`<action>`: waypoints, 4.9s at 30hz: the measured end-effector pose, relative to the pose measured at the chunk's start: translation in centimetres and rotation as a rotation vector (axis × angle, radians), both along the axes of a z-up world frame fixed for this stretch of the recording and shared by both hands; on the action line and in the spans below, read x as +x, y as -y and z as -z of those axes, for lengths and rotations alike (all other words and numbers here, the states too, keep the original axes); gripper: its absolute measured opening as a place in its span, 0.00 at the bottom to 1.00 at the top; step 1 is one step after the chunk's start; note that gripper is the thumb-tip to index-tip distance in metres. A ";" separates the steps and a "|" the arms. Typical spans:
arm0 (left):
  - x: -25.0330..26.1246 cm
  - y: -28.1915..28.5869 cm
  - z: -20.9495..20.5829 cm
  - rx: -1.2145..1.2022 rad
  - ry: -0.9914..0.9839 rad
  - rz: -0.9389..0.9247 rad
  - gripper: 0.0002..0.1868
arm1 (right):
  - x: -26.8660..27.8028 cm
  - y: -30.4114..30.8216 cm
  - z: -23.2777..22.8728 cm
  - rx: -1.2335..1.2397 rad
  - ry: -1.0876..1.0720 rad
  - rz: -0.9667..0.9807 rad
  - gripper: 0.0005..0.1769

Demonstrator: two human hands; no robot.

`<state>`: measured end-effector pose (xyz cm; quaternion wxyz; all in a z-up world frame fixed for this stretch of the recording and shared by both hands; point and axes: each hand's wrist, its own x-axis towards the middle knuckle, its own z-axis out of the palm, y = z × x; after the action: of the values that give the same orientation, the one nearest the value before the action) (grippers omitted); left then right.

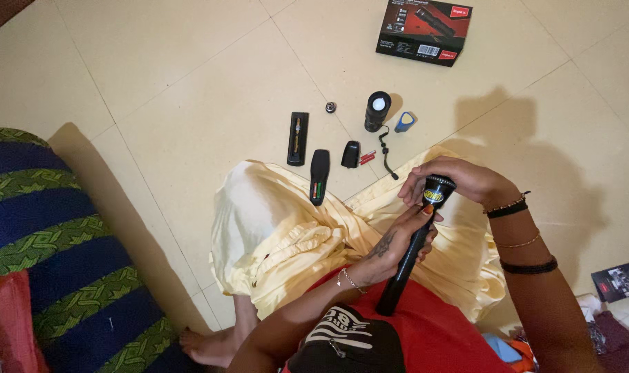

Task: The person sits on the floor and assembles a flashlight. They insert a red battery into the flashlight body, then screw the head onto the body to complete the assembly.

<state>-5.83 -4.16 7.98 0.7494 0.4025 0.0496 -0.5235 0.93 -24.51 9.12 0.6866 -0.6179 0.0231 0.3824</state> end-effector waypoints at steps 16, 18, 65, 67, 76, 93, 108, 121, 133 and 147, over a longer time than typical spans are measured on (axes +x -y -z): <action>0.0 0.0 0.4 -0.076 0.011 0.005 0.21 | -0.4 -0.9 -2.9 -0.155 0.050 -0.051 0.62; 0.0 -0.1 0.2 -0.073 0.007 0.015 0.21 | -0.3 -1.2 -3.4 -0.179 0.041 -0.041 0.61; 18.7 -7.7 -1.4 0.202 0.390 1.222 0.27 | -5.9 -4.8 17.8 0.157 -0.055 -0.112 0.21; 21.1 -7.6 0.3 0.323 0.430 1.144 0.30 | -6.0 -5.2 19.0 0.164 -0.047 0.070 0.19; 32.4 -9.5 22.7 0.825 1.246 -0.215 0.33 | -5.6 -6.5 18.0 0.275 0.058 0.351 0.22; 33.9 -4.6 33.0 1.355 1.549 -0.067 0.22 | -5.9 -3.7 13.9 0.418 0.028 0.647 0.39; 19.6 -6.9 5.1 0.200 0.648 -0.440 0.24 | -9.6 -4.8 11.4 0.244 -0.076 0.600 0.29; 14.2 -9.0 -1.0 0.012 0.802 -0.295 0.26 | -14.8 -3.8 8.4 -0.115 0.241 0.452 0.17; 11.9 -9.4 -8.8 0.303 1.476 -0.184 0.25 | -16.3 -4.4 5.0 -0.319 0.133 0.476 0.15; 10.3 -9.0 -6.9 0.268 1.321 -0.202 0.28 | -18.0 -5.1 6.4 -0.283 0.242 0.419 0.13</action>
<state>4.52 4.80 14.84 0.6112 0.7205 -0.3166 -0.0846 -17.11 -19.46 2.70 0.6552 -0.7306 0.1215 0.1487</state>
